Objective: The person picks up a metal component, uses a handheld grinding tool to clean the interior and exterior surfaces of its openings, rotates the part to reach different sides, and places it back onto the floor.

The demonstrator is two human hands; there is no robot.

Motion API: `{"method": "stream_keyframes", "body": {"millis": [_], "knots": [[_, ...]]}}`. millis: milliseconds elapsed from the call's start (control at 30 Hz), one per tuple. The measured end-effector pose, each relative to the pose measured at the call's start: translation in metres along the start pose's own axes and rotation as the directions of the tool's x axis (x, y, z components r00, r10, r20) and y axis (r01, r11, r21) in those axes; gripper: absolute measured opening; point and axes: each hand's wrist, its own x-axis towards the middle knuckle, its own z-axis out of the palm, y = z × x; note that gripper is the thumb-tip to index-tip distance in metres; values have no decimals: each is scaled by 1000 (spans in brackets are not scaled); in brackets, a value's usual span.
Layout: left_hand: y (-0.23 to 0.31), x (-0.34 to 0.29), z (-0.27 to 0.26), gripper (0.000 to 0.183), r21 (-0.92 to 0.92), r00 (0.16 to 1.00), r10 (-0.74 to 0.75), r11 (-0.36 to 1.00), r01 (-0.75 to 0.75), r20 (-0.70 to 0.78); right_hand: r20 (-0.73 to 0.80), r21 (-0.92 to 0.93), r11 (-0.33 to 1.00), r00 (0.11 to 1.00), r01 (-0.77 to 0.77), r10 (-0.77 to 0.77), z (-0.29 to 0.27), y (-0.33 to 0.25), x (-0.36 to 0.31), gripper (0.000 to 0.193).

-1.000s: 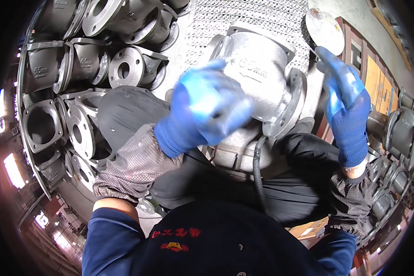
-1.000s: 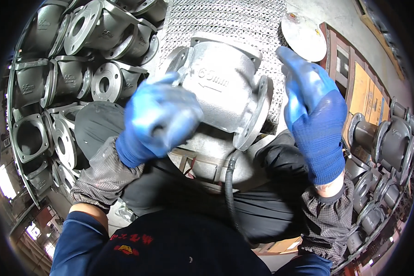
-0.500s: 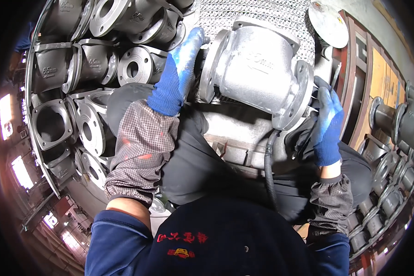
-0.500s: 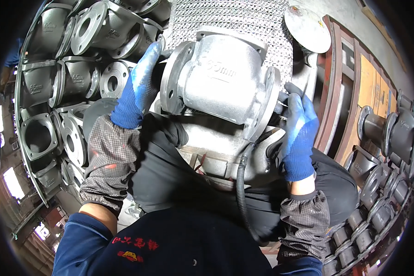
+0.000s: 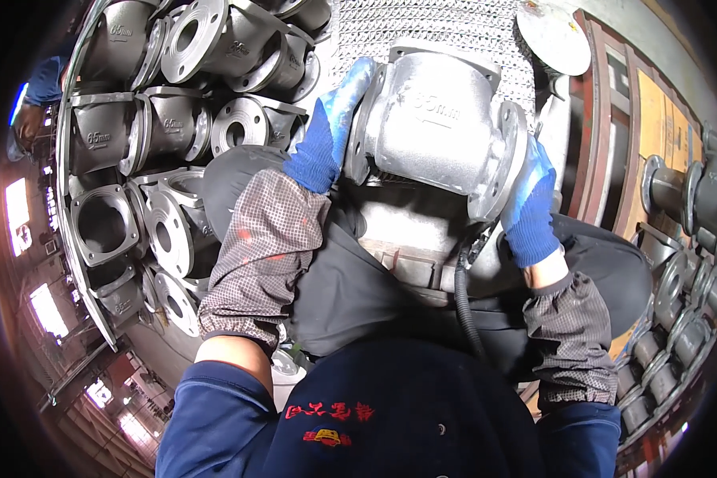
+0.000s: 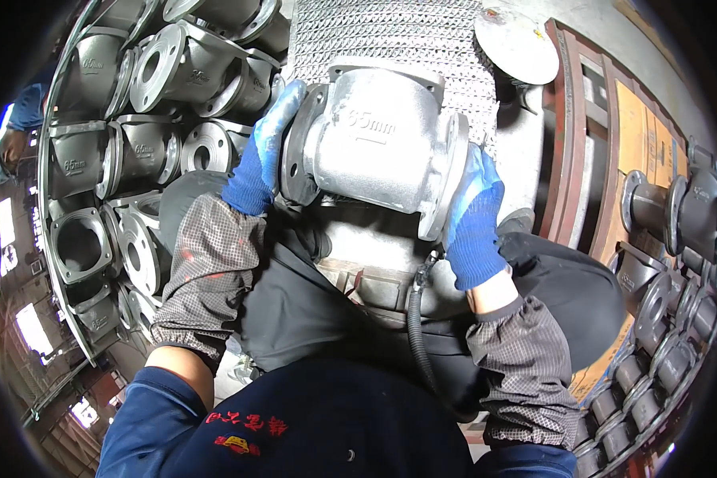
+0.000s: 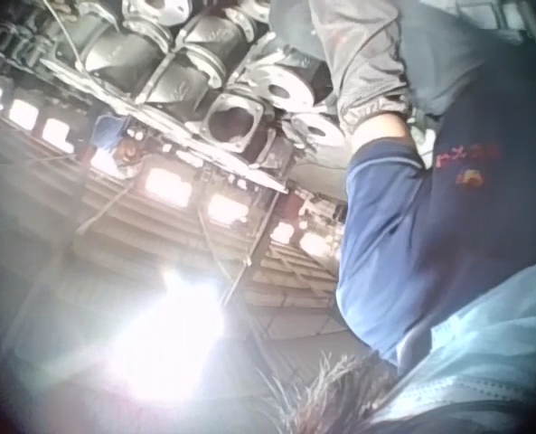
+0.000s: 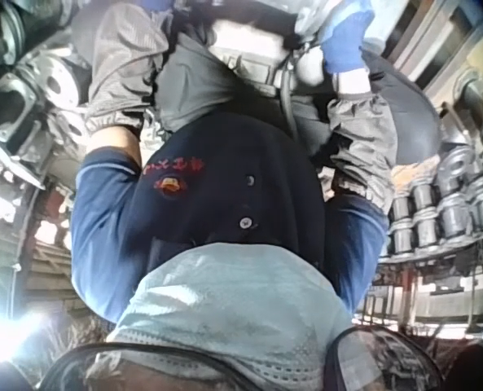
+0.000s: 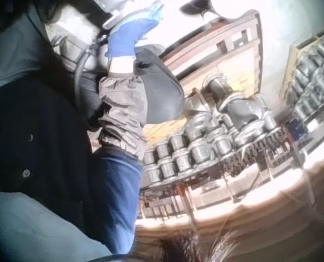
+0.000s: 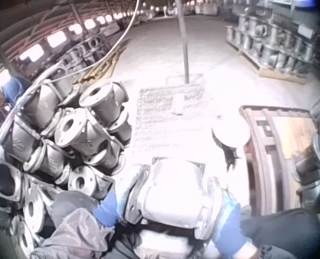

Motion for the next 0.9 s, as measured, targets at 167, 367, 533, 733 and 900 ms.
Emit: {"method": "stream_keyframes", "body": {"millis": [167,367,533,733,900], "knots": [[5,-16,-9,44,78,983,159,985,-152,-88,161,200,979,987,-34,2,9,0,4,38],[21,-46,-25,42,502,715,687,576,-645,131,256,449,860,957,-241,134,48,30,7,43],[17,-64,-39,43,367,707,706,647,-669,43,221,338,921,968,-193,122,60,61,2,32],[23,-72,-64,45,811,641,689,134,-570,337,271,316,919,951,-234,149,60,43,-15,28],[17,-71,-58,44,669,709,688,455,-587,154,318,281,951,947,-129,35,58,42,-11,27]]}}
